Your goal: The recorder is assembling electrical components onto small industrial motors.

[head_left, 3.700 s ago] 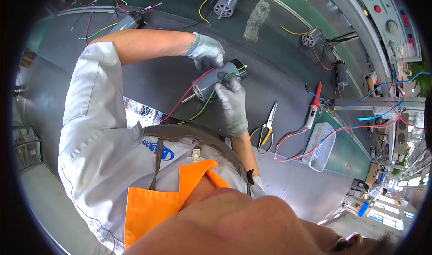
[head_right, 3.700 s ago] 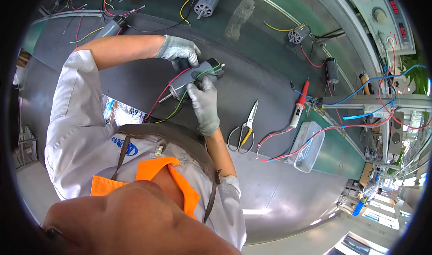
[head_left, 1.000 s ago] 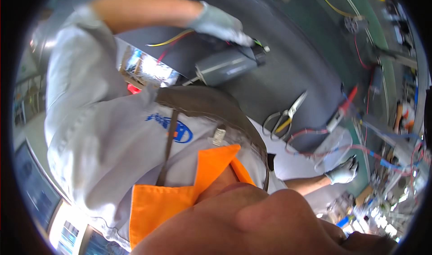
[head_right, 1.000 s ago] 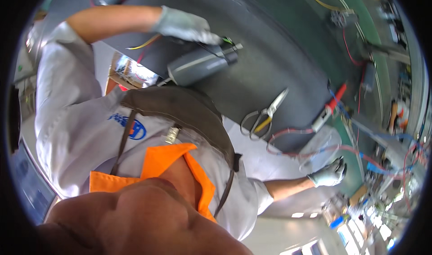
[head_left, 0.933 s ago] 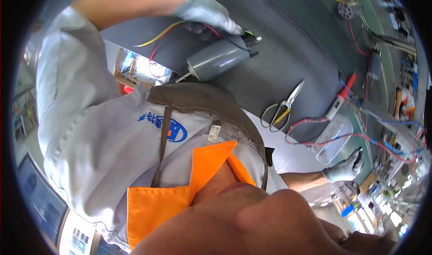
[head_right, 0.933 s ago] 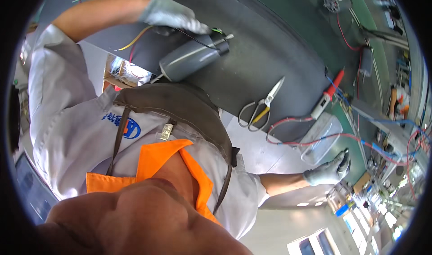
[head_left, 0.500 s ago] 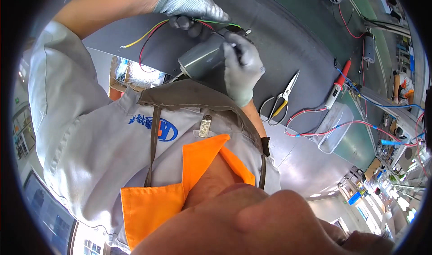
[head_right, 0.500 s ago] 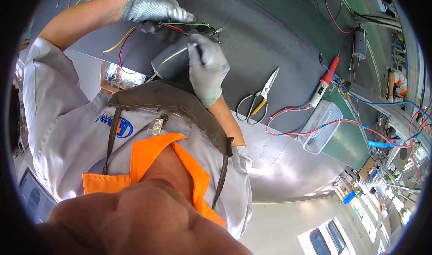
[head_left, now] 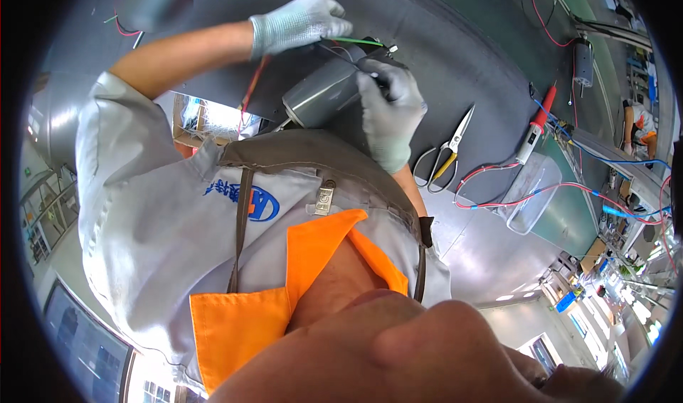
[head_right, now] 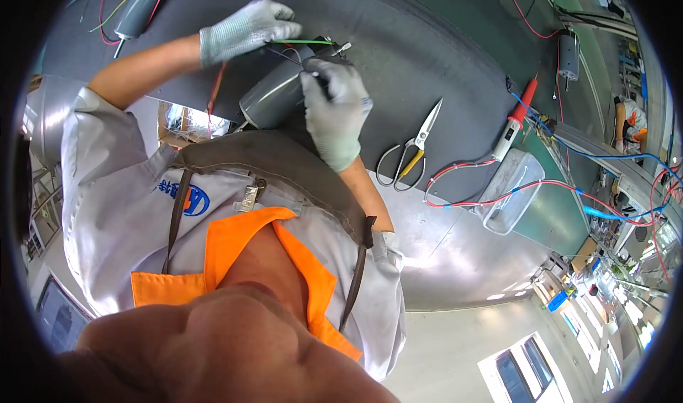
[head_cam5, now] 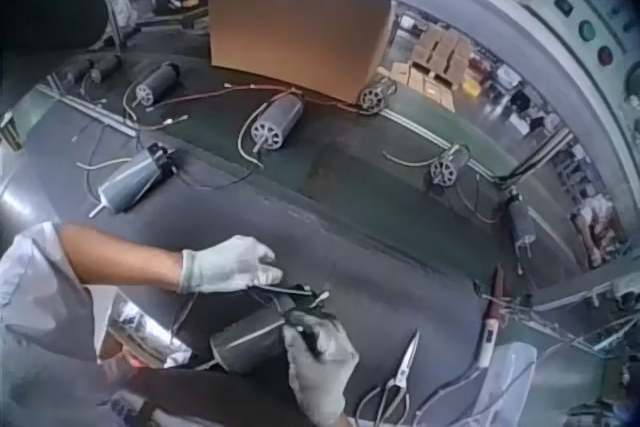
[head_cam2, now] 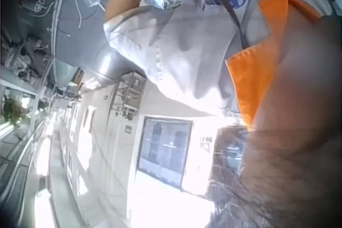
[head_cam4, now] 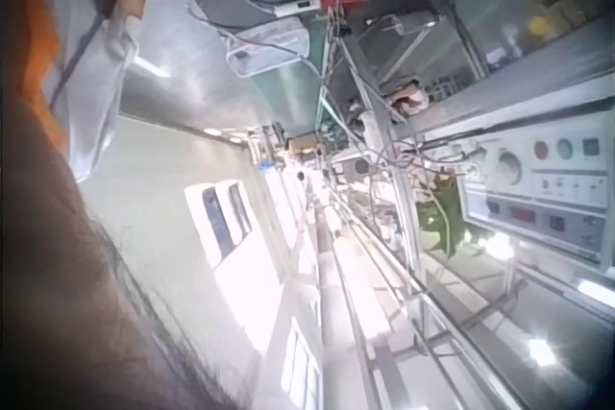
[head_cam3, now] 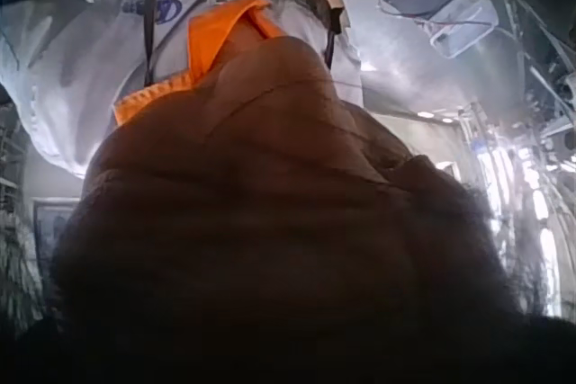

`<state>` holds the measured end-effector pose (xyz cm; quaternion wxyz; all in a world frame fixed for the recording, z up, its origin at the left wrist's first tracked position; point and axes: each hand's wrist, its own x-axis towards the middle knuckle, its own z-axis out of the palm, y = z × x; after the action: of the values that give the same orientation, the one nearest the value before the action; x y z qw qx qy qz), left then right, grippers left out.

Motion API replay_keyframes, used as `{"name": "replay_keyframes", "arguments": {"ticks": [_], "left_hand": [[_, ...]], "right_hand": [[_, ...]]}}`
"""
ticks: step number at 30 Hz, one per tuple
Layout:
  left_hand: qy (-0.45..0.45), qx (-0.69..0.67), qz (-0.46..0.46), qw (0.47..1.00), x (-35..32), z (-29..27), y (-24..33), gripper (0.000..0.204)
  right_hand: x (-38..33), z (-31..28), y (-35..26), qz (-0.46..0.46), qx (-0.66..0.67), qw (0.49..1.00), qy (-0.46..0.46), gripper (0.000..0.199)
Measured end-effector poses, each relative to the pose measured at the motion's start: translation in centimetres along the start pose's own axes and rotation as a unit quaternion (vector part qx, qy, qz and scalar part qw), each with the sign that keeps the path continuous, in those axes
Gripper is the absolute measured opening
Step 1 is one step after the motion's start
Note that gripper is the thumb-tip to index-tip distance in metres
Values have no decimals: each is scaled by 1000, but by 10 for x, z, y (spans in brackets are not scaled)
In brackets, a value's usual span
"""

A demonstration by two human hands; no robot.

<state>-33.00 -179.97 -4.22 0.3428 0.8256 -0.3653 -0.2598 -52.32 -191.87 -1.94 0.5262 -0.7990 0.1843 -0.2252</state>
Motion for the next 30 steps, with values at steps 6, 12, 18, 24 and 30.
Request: {"name": "replay_keyframes", "arguments": {"ticks": [6, 12, 18, 24, 30], "left_hand": [[-338, 140, -152, 918, 16, -59, 74, 55], [-319, -72, -189, 926, -2, -38, 53, 29], [-48, -292, -146, 944, 2, 18, 18, 23], [-36, -335, -114, 934, -9, 32, 47, 21], [-24, -282, -70, 957, -11, 34, 49, 30]], "right_hand": [[-3, -2, 3, 111, 129, 985, 24, 16], [-11, 2, 13, -33, -15, 999, 19, 16], [-2, -4, 16, 21, 57, 997, 38, 19], [21, -23, 3, 172, 390, 902, 73, 21], [19, -31, 9, 187, 413, 890, 55, 22]]}}
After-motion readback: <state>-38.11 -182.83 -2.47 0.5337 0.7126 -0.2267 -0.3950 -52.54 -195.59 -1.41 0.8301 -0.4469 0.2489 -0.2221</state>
